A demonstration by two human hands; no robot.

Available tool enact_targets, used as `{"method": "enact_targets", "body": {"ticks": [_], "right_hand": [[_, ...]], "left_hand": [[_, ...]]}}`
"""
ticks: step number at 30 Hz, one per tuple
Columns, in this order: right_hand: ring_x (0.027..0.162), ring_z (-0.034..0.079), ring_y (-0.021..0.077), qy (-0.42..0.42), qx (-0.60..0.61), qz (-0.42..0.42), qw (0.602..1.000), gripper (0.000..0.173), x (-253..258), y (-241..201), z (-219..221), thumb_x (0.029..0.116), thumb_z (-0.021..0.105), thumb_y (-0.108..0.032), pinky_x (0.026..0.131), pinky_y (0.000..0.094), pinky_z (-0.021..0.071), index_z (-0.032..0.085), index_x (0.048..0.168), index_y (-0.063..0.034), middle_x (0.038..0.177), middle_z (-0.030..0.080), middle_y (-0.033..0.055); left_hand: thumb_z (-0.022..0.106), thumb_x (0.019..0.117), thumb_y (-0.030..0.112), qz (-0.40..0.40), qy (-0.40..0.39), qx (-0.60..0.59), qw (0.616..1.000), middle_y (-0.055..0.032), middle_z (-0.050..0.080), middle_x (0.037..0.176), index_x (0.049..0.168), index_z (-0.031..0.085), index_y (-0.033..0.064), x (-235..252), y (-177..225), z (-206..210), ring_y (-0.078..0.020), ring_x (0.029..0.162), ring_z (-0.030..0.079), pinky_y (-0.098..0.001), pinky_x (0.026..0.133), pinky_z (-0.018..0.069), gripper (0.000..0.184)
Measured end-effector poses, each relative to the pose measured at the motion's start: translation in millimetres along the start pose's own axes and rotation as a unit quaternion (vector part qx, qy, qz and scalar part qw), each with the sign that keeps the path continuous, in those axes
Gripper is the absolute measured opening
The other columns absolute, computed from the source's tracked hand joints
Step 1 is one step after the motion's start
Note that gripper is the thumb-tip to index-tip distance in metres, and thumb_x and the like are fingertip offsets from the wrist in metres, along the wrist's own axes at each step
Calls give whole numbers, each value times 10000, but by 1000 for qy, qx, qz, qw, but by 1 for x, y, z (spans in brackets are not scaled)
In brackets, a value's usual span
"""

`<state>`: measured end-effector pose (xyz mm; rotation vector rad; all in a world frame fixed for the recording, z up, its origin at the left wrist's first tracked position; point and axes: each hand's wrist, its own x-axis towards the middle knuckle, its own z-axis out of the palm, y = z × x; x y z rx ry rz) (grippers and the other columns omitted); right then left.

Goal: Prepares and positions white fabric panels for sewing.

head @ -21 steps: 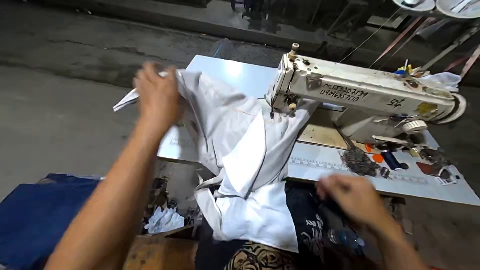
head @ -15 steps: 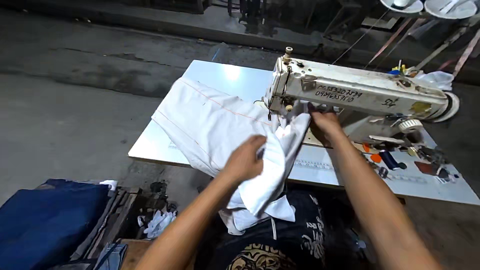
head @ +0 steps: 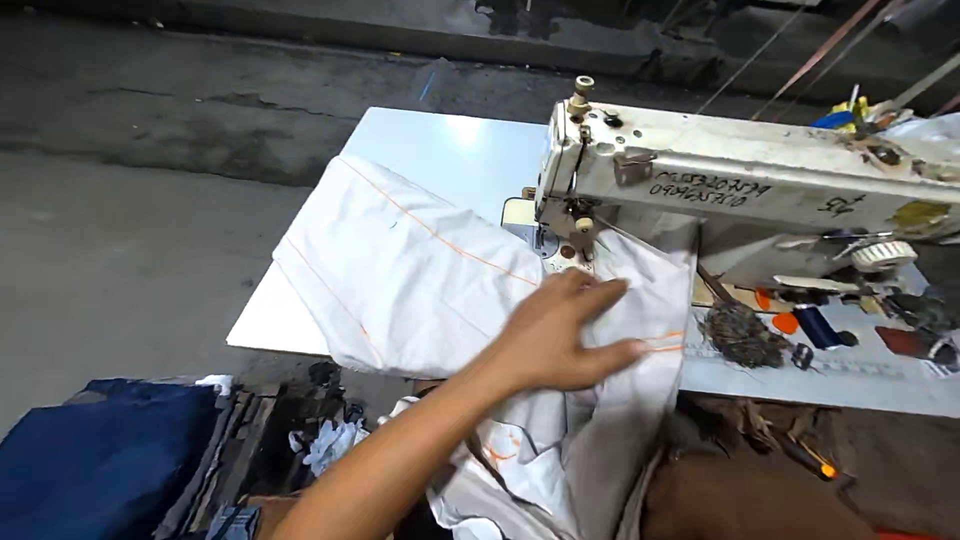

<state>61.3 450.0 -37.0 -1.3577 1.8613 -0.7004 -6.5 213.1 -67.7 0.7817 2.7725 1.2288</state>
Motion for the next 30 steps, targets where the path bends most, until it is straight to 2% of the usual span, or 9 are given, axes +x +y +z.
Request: {"method": "enact_targets", "body": {"ticks": [3,7,12,15,17,19,22,25,30], "right_hand": [[868,720,96,180,-27,-49,982,317,-28,7,-36,1029,586,-375,802,313,605,777,1007,-123,928,760,7],[754,673,-8,547,-119,167,811,305,-93,42,-82,1000,625,-367,692,221,594,732,931,-90,839,715,-48],[992,692,424,368,-169,430,807,258,-110,107,-76,985,678,-151,906,667,509,718,1170,25,1098,706,254],[1050,672,436,261,-130,466,835,276,-96,131,-77,1018,627,-159,955,678,473,696,1226,9,1125,704,250],[999,668,457,226,-123,473,842,308,-91,133,-84,969,686,-183,906,706,471,698,1201,20,1051,705,263],[999,659,469,209,-112,509,828,330,-83,132,-88,943,723,-196,900,710,467,683,1182,27,1035,697,271],[885,625,343,256,-42,498,827,309,-91,126,-88,947,673,-132,808,588,502,634,1196,46,987,651,218],[763,625,-27,371,63,360,853,315,-101,95,-61,814,640,-95,698,210,551,652,1128,-71,873,672,-85],[712,647,-55,391,264,161,867,181,-36,70,-39,873,722,-417,629,152,553,728,977,-268,822,710,-175]], "left_hand": [[717,917,368,-14,-134,74,988,-241,471,1504,1581,401,181,47,16,55,-433,1230,577,-598,948,509,758],[721,920,163,2,-298,36,954,-199,712,1066,1136,714,54,15,14,55,-413,978,693,-642,789,542,243],[716,910,122,60,-443,145,882,-180,729,887,877,737,20,-87,15,11,-404,927,703,-595,911,511,109],[706,868,248,129,-232,207,941,-79,647,715,774,695,123,-80,33,-17,-300,653,671,-482,544,543,157],[665,948,358,70,-138,182,971,-149,698,1068,1158,723,146,-34,37,-6,-365,892,689,-539,648,558,304],[608,1001,412,-23,-177,144,973,-188,522,1460,1563,433,202,12,23,26,-410,1192,593,-580,839,528,625],[632,970,193,17,-202,74,977,-242,594,1316,1344,609,57,16,-6,59,-449,1125,627,-615,856,534,399],[775,852,223,64,-270,23,961,-115,719,998,1054,741,133,-25,-11,46,-353,876,703,-627,691,547,224],[807,769,197,93,-323,-11,942,-108,705,876,903,722,115,-60,-21,38,-341,798,684,-604,633,514,178]]}}
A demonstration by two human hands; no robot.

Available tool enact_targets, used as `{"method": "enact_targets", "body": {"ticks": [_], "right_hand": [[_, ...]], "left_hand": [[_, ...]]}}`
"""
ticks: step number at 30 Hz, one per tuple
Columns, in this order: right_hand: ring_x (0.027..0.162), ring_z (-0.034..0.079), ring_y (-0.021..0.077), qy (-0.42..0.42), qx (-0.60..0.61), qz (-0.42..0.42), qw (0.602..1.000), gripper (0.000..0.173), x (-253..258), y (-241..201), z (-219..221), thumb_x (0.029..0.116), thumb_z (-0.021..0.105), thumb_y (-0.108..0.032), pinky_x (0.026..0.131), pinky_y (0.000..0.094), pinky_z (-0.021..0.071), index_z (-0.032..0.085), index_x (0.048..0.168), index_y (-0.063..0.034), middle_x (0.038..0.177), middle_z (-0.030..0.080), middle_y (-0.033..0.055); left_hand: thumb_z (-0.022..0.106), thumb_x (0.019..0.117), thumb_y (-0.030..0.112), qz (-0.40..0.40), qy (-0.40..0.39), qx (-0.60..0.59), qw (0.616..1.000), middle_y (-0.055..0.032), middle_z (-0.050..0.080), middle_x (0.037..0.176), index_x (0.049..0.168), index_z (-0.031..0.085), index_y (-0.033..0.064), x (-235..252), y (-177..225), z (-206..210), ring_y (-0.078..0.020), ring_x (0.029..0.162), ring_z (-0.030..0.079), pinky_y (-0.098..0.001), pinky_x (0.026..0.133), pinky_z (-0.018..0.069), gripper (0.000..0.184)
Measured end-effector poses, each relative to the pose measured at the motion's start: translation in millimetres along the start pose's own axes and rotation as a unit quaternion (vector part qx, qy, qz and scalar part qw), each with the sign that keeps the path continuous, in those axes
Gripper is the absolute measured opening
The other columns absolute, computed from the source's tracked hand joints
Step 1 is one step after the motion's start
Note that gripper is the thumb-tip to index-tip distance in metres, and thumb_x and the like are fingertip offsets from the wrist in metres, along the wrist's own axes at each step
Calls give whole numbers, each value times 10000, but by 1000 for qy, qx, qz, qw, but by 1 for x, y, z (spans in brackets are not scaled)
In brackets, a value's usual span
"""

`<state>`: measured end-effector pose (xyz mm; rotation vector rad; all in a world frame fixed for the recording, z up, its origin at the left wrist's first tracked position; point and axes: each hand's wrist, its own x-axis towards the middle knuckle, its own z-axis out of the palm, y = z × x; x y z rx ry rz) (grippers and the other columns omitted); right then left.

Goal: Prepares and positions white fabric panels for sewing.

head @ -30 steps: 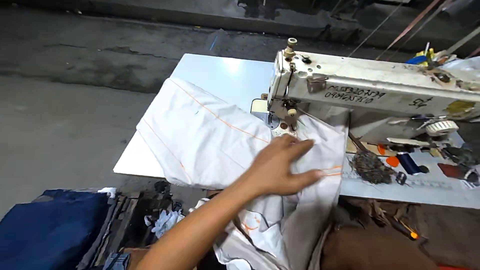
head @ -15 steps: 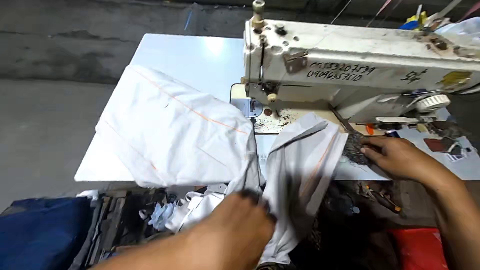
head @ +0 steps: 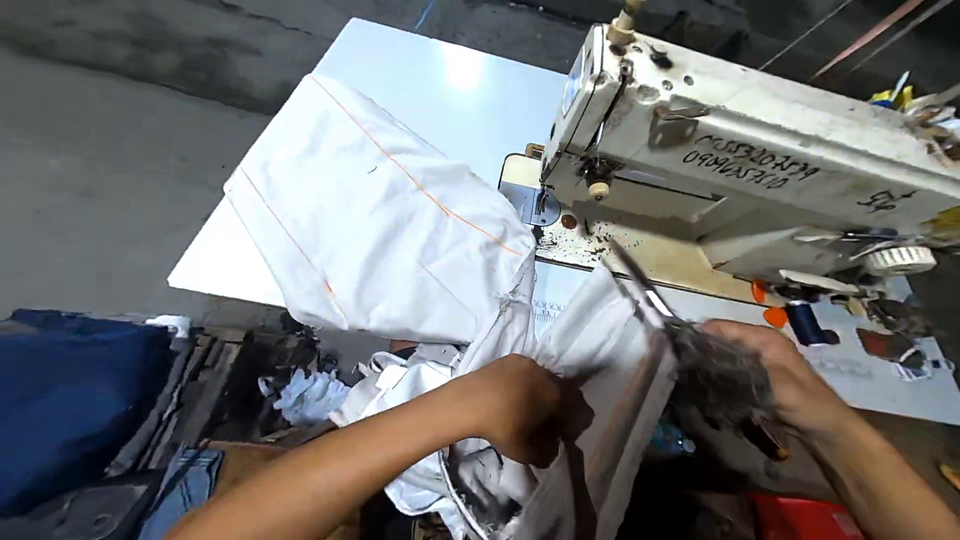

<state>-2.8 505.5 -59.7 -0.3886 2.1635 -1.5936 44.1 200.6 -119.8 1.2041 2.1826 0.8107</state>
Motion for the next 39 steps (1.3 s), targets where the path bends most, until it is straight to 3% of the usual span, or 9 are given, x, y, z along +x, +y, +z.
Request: {"method": "enact_targets", "body": {"ticks": [6,16,21,24,26,29,32,35,39], "right_hand": [[702,652,27,-22,181,108,977,296,89,-10,46,1039,359,-165,654,213,574,643,958,-154,822,697,-52],[679,542,-89,14,-220,-38,975,411,37,-4,-37,694,686,-41,629,120,476,677,1102,-90,786,628,-142],[954,700,356,100,-464,64,878,237,-11,24,-89,866,783,-12,850,627,547,755,1100,-25,1059,727,190],[1007,652,525,118,-533,79,834,214,-29,10,-25,975,629,-78,803,749,481,737,1133,18,1085,682,301],[771,711,295,38,-405,44,913,288,-53,-3,46,1009,612,-303,675,548,576,759,994,-56,859,730,141],[984,716,244,-207,-150,134,957,496,-69,9,141,890,774,-412,889,480,586,716,1219,-45,1090,741,122],[995,650,251,-140,-122,25,982,668,-81,43,203,800,821,-519,863,422,558,698,1180,16,1138,673,167],[1000,670,259,63,-189,-117,973,618,-86,55,234,758,796,-614,802,435,593,739,1000,-48,1028,694,117],[1024,641,232,113,-167,-194,960,278,-76,68,246,786,818,-339,892,378,549,764,934,-110,985,706,64]], "left_hand": [[771,827,238,-20,-10,12,1000,-119,707,900,908,723,102,4,1,-1,-345,817,684,-599,652,511,165],[648,886,219,-123,131,-32,983,-96,677,754,833,694,104,-70,-18,21,-309,719,685,-577,625,537,135],[647,950,320,-210,345,-139,904,87,582,687,1253,661,201,-139,-20,38,7,522,491,-211,486,454,326],[591,995,333,-239,414,3,879,34,630,704,1286,667,165,-150,-4,29,-32,527,539,-264,503,504,345],[563,971,287,-261,401,125,869,-10,624,678,1287,683,157,-153,9,18,-135,516,559,-387,484,498,362],[676,943,254,-408,249,236,846,-99,719,819,1298,700,271,-148,44,-7,-352,654,681,-587,541,511,356],[727,942,313,-513,147,319,783,-117,676,711,910,756,200,-115,83,-37,-383,662,669,-568,541,474,121],[722,893,105,-363,176,419,813,-147,596,613,713,648,65,-69,106,-69,-387,596,627,-544,538,440,199],[596,1005,142,-19,114,322,940,-114,707,1058,1080,733,125,28,22,-78,-352,928,705,-573,701,561,157]]}}
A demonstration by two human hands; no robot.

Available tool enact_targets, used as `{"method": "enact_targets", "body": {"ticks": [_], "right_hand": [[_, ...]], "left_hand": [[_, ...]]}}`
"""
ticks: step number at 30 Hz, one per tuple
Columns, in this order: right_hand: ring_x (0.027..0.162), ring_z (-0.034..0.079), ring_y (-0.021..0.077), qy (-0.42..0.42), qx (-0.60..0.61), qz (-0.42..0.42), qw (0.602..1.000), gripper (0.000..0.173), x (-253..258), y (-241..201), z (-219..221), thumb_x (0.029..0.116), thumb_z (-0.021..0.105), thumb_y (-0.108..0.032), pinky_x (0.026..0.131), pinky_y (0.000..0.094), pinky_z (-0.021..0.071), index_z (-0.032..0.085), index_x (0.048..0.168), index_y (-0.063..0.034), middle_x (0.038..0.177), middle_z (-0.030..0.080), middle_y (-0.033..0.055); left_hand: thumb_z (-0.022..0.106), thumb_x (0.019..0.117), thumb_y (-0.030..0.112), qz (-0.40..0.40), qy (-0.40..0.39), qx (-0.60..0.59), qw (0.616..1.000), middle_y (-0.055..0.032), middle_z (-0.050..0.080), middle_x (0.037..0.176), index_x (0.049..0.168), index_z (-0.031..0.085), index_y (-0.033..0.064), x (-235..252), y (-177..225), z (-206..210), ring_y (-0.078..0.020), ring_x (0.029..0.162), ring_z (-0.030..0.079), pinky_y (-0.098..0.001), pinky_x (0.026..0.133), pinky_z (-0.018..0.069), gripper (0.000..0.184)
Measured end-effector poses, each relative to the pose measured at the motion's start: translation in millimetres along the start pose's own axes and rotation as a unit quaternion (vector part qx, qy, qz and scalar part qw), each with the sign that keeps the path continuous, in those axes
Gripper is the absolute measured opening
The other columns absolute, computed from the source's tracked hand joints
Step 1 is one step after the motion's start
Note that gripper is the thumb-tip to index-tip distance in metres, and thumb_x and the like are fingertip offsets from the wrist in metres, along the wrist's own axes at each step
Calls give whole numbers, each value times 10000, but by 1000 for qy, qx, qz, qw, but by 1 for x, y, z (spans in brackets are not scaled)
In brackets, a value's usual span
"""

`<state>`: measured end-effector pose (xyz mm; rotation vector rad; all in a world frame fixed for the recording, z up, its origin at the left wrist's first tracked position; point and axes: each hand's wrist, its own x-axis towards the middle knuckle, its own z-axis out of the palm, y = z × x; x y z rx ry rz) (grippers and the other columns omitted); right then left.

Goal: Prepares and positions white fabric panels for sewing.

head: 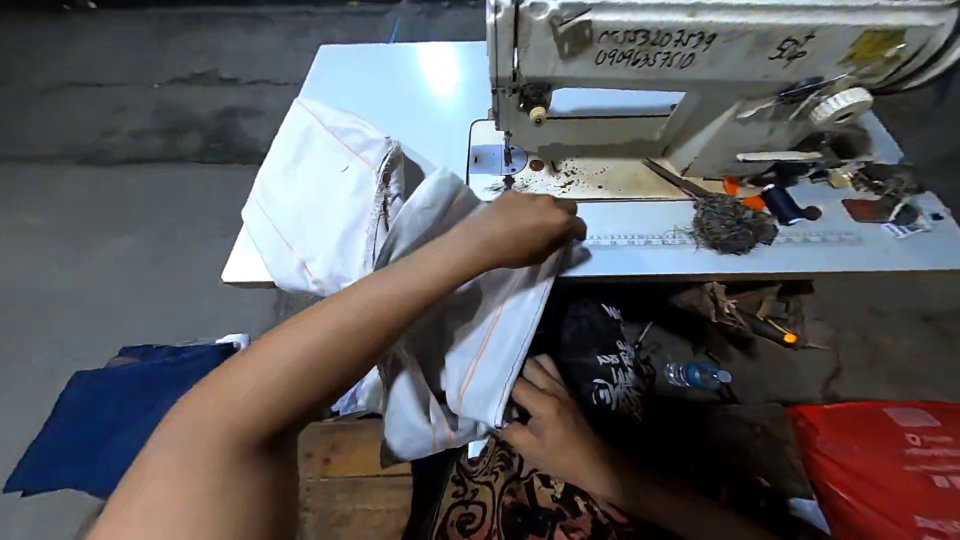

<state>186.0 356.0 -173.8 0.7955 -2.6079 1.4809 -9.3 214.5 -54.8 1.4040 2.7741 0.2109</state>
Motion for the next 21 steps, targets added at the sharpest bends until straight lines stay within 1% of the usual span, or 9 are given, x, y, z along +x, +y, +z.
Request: {"method": "enact_targets", "body": {"ticks": [3,6,8,10,12,15,17,19,21], "right_hand": [[904,703,79,-8,122,33,992,133,-10,13,-20,884,711,-136,849,265,590,741,966,-34,908,741,41],[653,648,-11,37,93,147,984,189,-41,33,-79,912,578,-145,606,211,565,725,951,-31,734,692,-15],[625,646,104,-9,0,243,970,228,-54,54,-114,926,565,-195,584,340,563,719,968,-33,723,673,48],[882,700,270,-89,-18,307,947,312,-46,64,-129,978,646,-234,811,506,584,688,1187,-6,1013,704,168],[990,674,223,-33,-70,197,977,489,-25,65,-127,903,709,-327,873,408,579,671,1294,-36,1150,675,154],[886,684,80,112,-82,7,990,262,30,44,-115,930,680,-245,812,211,576,766,1075,-44,964,728,78],[812,688,88,115,-85,-35,989,179,70,32,-94,944,672,-187,752,237,590,793,998,-65,888,727,51],[766,679,181,91,-120,-41,988,169,105,33,-67,950,680,-176,691,351,589,793,1008,-64,862,701,77],[855,689,275,49,-178,-12,983,214,133,38,-48,973,681,-218,752,445,587,775,1078,-56,937,697,120]], "left_hand": [[493,1058,231,19,111,-75,991,-121,664,1307,1258,709,116,-2,-52,75,-312,1227,624,-518,1024,510,316],[481,1069,305,-179,175,-98,963,-101,646,1306,1259,710,142,-56,-47,85,-298,1182,607,-515,988,501,339],[529,1043,369,-280,204,-102,932,-121,646,1242,1238,714,140,-90,-28,90,-330,1107,605,-548,932,496,354],[576,1026,378,-321,212,-114,916,-157,649,1187,1241,717,134,-101,-13,91,-361,1065,605,-563,903,490,355],[602,1013,352,-318,195,-139,917,-172,635,1172,1301,694,157,-98,-15,83,-371,1038,596,-573,871,483,360],[652,959,253,-231,174,-145,946,-138,647,1176,1247,733,186,-89,-30,72,-345,1030,609,-553,848,500,307],[666,956,217,-157,136,-108,972,-101,681,1182,1190,765,194,-81,-42,65,-316,1018,636,-522,836,519,255],[668,974,218,-122,85,-96,984,-79,689,1176,1157,773,187,-73,-55,59,-298,1041,644,-491,844,534,213],[675,976,200,-111,52,-106,987,-86,694,1146,1118,772,150,-65,-62,51,-297,1065,644,-482,876,538,180]]}}
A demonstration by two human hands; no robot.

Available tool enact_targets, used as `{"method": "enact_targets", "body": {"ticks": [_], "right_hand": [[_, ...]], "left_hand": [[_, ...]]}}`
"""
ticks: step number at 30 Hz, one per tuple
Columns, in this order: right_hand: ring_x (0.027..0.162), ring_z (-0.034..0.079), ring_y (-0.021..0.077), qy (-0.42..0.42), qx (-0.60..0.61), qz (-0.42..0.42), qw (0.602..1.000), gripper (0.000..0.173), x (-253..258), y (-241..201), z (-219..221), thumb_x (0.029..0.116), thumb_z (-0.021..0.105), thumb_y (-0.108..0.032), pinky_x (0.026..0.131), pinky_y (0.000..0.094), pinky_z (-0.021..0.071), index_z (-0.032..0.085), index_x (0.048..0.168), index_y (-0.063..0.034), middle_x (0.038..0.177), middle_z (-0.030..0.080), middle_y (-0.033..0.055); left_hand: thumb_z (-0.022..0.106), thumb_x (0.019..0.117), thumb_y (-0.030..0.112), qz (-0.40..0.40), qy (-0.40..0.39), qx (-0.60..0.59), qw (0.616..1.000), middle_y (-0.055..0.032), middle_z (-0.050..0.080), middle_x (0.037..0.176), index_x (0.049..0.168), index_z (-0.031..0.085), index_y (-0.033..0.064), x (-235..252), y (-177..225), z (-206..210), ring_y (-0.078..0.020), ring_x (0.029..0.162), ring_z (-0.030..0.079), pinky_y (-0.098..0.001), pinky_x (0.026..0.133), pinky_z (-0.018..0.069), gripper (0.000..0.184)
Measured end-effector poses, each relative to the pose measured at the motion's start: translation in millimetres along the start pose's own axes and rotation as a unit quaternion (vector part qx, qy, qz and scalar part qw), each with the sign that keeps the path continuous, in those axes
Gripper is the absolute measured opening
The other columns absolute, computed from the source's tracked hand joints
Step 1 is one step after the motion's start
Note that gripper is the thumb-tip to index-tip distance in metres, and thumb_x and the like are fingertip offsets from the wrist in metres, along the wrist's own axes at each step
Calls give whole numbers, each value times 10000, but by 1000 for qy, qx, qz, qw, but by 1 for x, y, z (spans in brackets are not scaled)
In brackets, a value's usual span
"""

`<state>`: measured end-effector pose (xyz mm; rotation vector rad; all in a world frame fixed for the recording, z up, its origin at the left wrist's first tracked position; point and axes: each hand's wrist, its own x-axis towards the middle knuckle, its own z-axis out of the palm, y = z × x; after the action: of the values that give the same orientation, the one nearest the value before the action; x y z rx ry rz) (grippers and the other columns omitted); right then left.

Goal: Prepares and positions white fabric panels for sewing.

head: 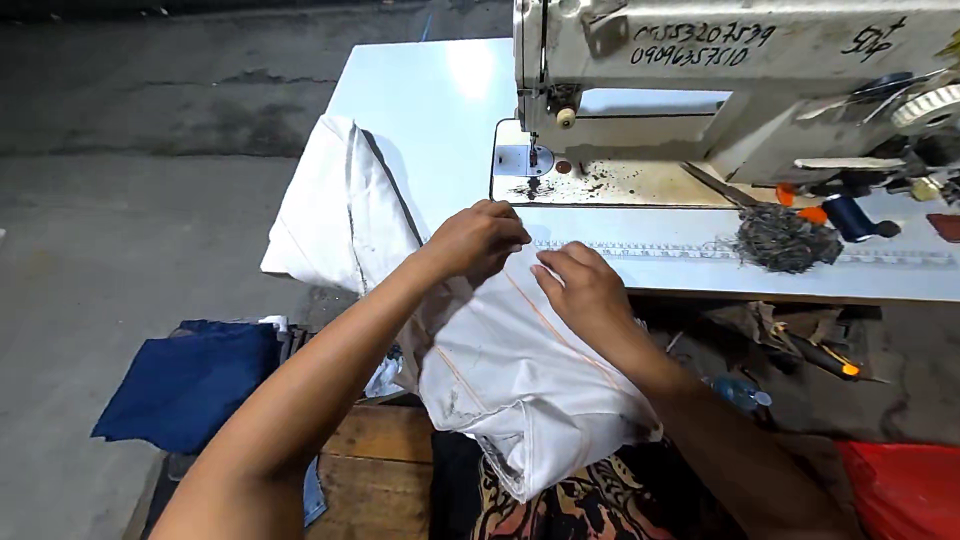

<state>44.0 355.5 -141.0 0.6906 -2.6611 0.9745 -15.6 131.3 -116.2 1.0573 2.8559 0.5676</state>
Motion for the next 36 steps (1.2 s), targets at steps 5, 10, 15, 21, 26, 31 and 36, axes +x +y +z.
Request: {"method": "enact_targets", "body": {"ticks": [5,10,15,21,26,31,36], "right_hand": [[954,669,322,-134,-12,138,981,276,29,-11,-1,991,682,-298,820,532,548,711,1094,-44,999,674,141],[955,662,300,-166,-3,190,968,257,35,-16,-8,985,691,-296,812,527,539,698,1092,-62,1007,672,121],[986,663,309,-151,-3,191,970,284,31,-17,-5,987,687,-301,828,546,537,690,1150,-69,1016,684,111],[881,633,266,-9,44,95,994,298,19,-6,7,947,724,-352,732,475,534,720,1091,-92,1001,642,93],[790,611,174,62,81,21,995,202,25,-11,4,965,695,-279,691,359,519,712,996,-80,922,646,52],[781,635,19,77,205,25,975,175,17,-15,-13,994,659,-194,706,185,557,678,1098,-55,923,676,11],[862,673,11,111,259,-4,960,153,9,-10,-17,987,648,-89,780,172,584,684,1118,-19,980,700,17]], "left_hand": [[696,974,211,-20,-86,7,996,-114,640,1122,1112,735,130,20,-1,-16,-318,1079,617,-486,864,537,165],[713,956,150,-7,-150,5,989,-117,639,1070,1043,707,86,34,2,-23,-309,1051,631,-488,882,530,108],[718,938,119,-12,-136,13,991,-118,673,1049,1049,701,86,31,1,-18,-318,1035,653,-508,855,540,117],[669,969,181,57,5,52,997,-108,633,962,1022,711,95,10,11,-28,-304,939,630,-462,777,505,110],[621,993,211,73,106,46,991,-98,620,977,1035,700,101,0,20,-38,-281,930,617,-446,778,486,142],[665,965,255,-36,145,-259,954,-36,702,1037,1128,653,31,-27,20,-37,-88,973,673,-308,894,564,277],[769,903,176,-23,201,-364,909,-35,706,1100,1051,664,33,-47,29,-15,-84,951,690,-260,846,594,232]]}}
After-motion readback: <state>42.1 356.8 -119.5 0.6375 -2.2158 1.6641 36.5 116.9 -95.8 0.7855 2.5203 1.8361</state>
